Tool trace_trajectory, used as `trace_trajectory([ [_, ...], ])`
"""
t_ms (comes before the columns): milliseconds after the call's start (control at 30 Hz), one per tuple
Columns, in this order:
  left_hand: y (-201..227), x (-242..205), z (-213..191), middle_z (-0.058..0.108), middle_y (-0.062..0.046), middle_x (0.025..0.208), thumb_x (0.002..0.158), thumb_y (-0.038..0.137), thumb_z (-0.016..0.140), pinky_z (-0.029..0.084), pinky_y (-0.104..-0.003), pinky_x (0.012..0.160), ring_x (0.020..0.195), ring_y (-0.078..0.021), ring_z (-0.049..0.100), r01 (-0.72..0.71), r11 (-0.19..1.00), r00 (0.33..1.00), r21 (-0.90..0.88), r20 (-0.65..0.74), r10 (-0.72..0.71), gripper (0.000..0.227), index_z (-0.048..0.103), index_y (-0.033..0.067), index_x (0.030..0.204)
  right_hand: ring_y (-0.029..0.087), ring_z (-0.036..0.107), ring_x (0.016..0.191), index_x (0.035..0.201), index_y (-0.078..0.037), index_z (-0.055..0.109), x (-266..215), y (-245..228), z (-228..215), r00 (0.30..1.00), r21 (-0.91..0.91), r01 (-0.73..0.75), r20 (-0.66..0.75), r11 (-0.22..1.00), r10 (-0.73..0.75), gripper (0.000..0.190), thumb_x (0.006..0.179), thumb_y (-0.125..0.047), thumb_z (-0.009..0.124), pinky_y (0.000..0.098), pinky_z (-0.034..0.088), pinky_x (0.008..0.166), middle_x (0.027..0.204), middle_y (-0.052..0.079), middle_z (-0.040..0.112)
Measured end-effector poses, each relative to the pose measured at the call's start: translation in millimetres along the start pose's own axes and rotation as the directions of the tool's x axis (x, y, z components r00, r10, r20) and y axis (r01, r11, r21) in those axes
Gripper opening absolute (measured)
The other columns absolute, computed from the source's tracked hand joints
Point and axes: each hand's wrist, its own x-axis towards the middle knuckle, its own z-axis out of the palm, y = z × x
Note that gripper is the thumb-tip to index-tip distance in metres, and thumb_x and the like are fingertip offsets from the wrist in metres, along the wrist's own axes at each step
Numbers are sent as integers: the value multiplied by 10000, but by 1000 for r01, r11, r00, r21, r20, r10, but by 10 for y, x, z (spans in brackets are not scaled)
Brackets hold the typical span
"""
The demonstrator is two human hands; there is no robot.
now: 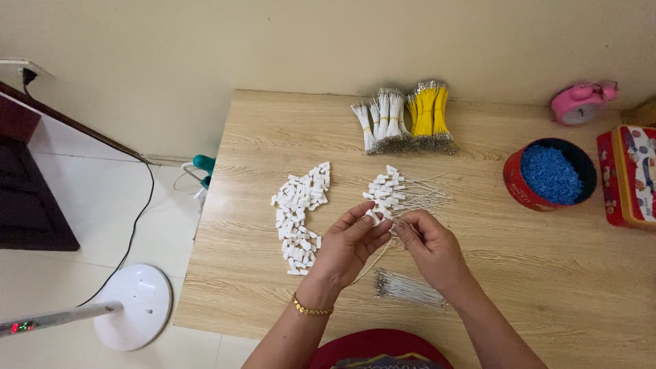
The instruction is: Assemble small electrical components by inserting wires into plastic housings.
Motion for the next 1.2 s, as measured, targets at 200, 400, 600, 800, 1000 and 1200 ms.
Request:
trace_trajectory([
  [200,-9,-25,17,739,-124,1082,984,24,629,647,-412,898,953,-266,765,-38,998,998,41,53,35,348,626,53,1330,114,587,768,1090,-63,785,-4,-73,-7,996,89,-21,-79,996,28,186,906,-69,758,322,555,790,775,91,748],
  [400,-14,-29,23,717,-117,1089,959,26,664,651,-378,882,924,-229,755,-72,993,996,89,58,67,363,624,32,1320,157,666,840,1045,-51,814,-10,-118,-57,996,83,12,-85,996,-5,149,920,-95,746,377,574,830,834,139,786],
  [600,70,-58,143,737,-140,1035,955,7,661,627,-490,941,997,-327,757,-25,998,1000,-60,10,26,316,639,37,1269,180,688,650,964,-108,822,-80,-463,6,974,-211,168,-117,963,-195,101,879,-112,766,330,570,678,704,90,723],
  [800,49,-81,165,763,-122,1049,950,49,683,618,-489,945,1050,-326,750,22,993,1000,-116,-6,-23,252,633,98,1192,188,692,626,943,-179,810,-58,-363,-12,955,-422,222,-89,879,-284,98,860,-157,763,324,559,634,671,45,678],
  [1000,30,-88,177,772,-133,1042,955,66,691,645,-456,881,1001,-327,763,7,996,1000,-85,-11,-8,257,600,115,1190,226,708,643,917,-186,795,-60,-411,-15,950,-453,239,-72,859,-302,70,872,-168,744,334,560,624,663,66,668],
  [1200,-58,-117,198,773,-142,1031,920,60,737,655,-423,841,919,-301,777,-66,991,997,116,-24,70,326,585,93,1207,268,701,627,926,-137,788,-45,-329,-24,971,-381,201,-42,903,-234,80,888,-144,718,378,556,624,663,113,665],
])
